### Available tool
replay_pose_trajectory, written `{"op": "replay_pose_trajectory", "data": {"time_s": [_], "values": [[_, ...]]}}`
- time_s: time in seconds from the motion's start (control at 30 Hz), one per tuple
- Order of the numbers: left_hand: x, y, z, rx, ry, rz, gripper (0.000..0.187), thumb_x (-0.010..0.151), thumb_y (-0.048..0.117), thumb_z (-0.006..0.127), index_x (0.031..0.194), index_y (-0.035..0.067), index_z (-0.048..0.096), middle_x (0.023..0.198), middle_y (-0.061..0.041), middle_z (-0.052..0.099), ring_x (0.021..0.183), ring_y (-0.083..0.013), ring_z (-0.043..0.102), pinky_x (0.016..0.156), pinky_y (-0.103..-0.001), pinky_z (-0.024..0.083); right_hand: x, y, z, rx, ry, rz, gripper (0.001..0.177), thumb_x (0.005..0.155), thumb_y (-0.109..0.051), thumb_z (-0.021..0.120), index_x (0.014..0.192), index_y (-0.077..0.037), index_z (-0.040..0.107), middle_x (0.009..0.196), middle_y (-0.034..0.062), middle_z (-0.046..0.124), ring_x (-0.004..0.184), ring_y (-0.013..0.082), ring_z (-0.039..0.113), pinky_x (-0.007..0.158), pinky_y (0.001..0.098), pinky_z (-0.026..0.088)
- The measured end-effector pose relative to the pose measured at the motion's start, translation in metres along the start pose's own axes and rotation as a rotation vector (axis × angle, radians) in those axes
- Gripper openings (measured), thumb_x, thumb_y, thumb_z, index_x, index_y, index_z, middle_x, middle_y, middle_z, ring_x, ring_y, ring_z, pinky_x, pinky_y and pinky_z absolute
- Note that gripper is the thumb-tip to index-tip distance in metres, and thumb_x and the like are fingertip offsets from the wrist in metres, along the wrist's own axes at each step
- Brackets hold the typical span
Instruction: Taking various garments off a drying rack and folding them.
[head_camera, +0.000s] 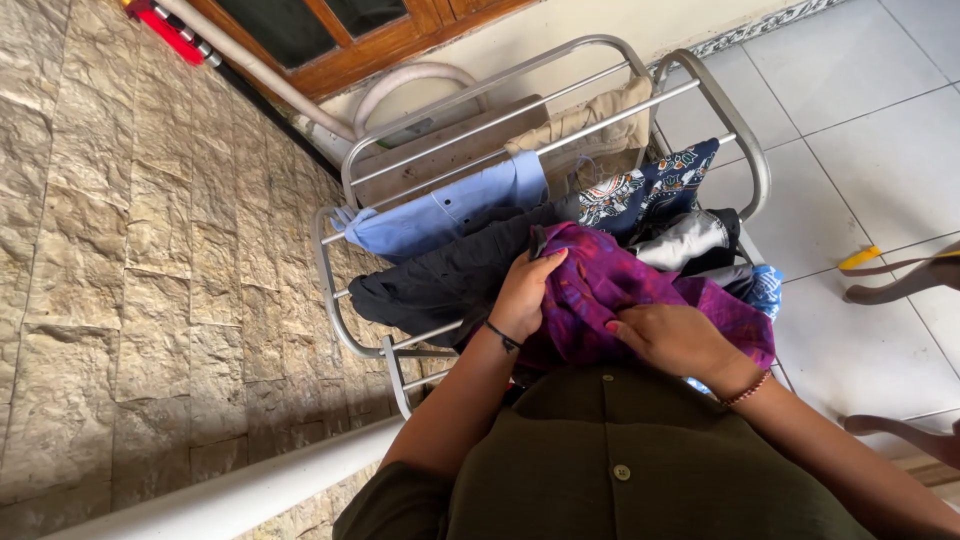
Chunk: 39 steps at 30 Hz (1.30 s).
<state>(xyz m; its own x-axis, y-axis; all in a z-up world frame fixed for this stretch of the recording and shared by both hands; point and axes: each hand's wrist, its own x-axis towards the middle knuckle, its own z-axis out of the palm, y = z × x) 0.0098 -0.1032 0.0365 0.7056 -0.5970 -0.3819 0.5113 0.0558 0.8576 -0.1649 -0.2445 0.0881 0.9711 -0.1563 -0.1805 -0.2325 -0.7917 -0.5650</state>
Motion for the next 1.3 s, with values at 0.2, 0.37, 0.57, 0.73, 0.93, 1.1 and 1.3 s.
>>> {"op": "replay_pose_trajectory", "data": {"time_s": [0.2, 0.37, 0.57, 0.73, 0.93, 1.1, 1.3], "values": [[-0.023, 0.018, 0.024, 0.15, -0.04, -0.066, 0.064, 0.084, 0.027, 0.086, 0.132, -0.007, 0.061, 0.115, -0.023, 0.068, 0.109, -0.0366, 0.066, 0.094, -0.052, 0.054, 0.0, 0.011, -0.025, -0.133, 0.029, 0.225, 0.051, 0.106, -0.054, 0.032, 0.136, -0.019, 0.053, 0.088, 0.0235, 0.076, 0.092, 0.0458, 0.074, 0.084, 0.0587, 0.057], [-0.04, 0.04, 0.042, 0.439, -0.134, -0.054, 0.073, 0.073, 0.027, 0.092, 0.132, -0.006, 0.064, 0.121, -0.027, 0.069, 0.119, -0.0409, 0.064, 0.101, -0.054, 0.051, 0.009, 0.043, 0.006, -0.202, 0.232, 0.106, 0.06, 0.092, -0.051, 0.061, 0.137, -0.014, 0.051, 0.088, 0.0118, 0.078, 0.082, 0.0384, 0.076, 0.069, 0.0532, 0.06], [-0.004, -0.018, 0.015, 0.067, 0.046, -0.153, 0.067, 0.091, 0.021, 0.077, 0.145, -0.008, 0.05, 0.129, -0.028, 0.061, 0.118, -0.0408, 0.061, 0.104, -0.057, 0.048, 0.004, 0.03, -0.016, -0.261, 0.044, 0.108, 0.055, 0.087, -0.049, 0.065, 0.134, -0.022, 0.057, 0.091, 0.0084, 0.079, 0.087, 0.0342, 0.077, 0.072, 0.0491, 0.062], [-0.019, -0.001, 0.029, 0.012, 0.067, -0.115, 0.067, 0.093, 0.018, 0.072, 0.148, -0.009, 0.044, 0.135, -0.029, 0.056, 0.124, -0.0411, 0.057, 0.105, -0.058, 0.046, 0.004, 0.02, -0.022, -0.098, 0.234, -0.019, 0.041, 0.088, -0.032, 0.068, 0.128, -0.021, 0.068, 0.098, 0.0039, 0.079, 0.085, 0.0334, 0.076, 0.068, 0.0453, 0.062], [-0.009, -0.025, 0.019, -0.018, 0.032, -0.089, 0.07, 0.092, 0.017, 0.073, 0.148, -0.01, 0.042, 0.135, -0.026, 0.054, 0.125, -0.0393, 0.055, 0.106, -0.055, 0.045, 0.014, 0.008, 0.003, 0.097, 0.263, -0.048, 0.024, 0.098, -0.03, 0.058, 0.116, -0.023, 0.072, 0.099, 0.0052, 0.078, 0.094, 0.0342, 0.074, 0.072, 0.0451, 0.061], [-0.023, -0.006, 0.036, 0.053, -0.011, -0.086, 0.077, 0.084, 0.016, 0.078, 0.149, -0.008, 0.044, 0.137, -0.027, 0.055, 0.127, -0.0411, 0.054, 0.108, -0.058, 0.042, 0.019, 0.022, 0.015, -0.117, -0.035, 0.164, 0.05, 0.092, -0.047, 0.057, 0.132, -0.017, 0.058, 0.097, 0.0128, 0.078, 0.095, 0.0393, 0.075, 0.082, 0.0523, 0.06], [-0.039, 0.008, 0.037, 0.357, -0.138, -0.092, 0.097, 0.075, 0.025, 0.09, 0.152, -0.006, 0.04, 0.146, -0.028, 0.051, 0.136, -0.0403, 0.049, 0.114, -0.057, 0.04, 0.015, 0.019, 0.017, -0.084, -0.015, 0.112, 0.074, 0.086, -0.039, 0.069, 0.148, -0.019, 0.034, 0.092, 0.0061, 0.078, 0.09, 0.0365, 0.075, 0.073, 0.0518, 0.059]]}}
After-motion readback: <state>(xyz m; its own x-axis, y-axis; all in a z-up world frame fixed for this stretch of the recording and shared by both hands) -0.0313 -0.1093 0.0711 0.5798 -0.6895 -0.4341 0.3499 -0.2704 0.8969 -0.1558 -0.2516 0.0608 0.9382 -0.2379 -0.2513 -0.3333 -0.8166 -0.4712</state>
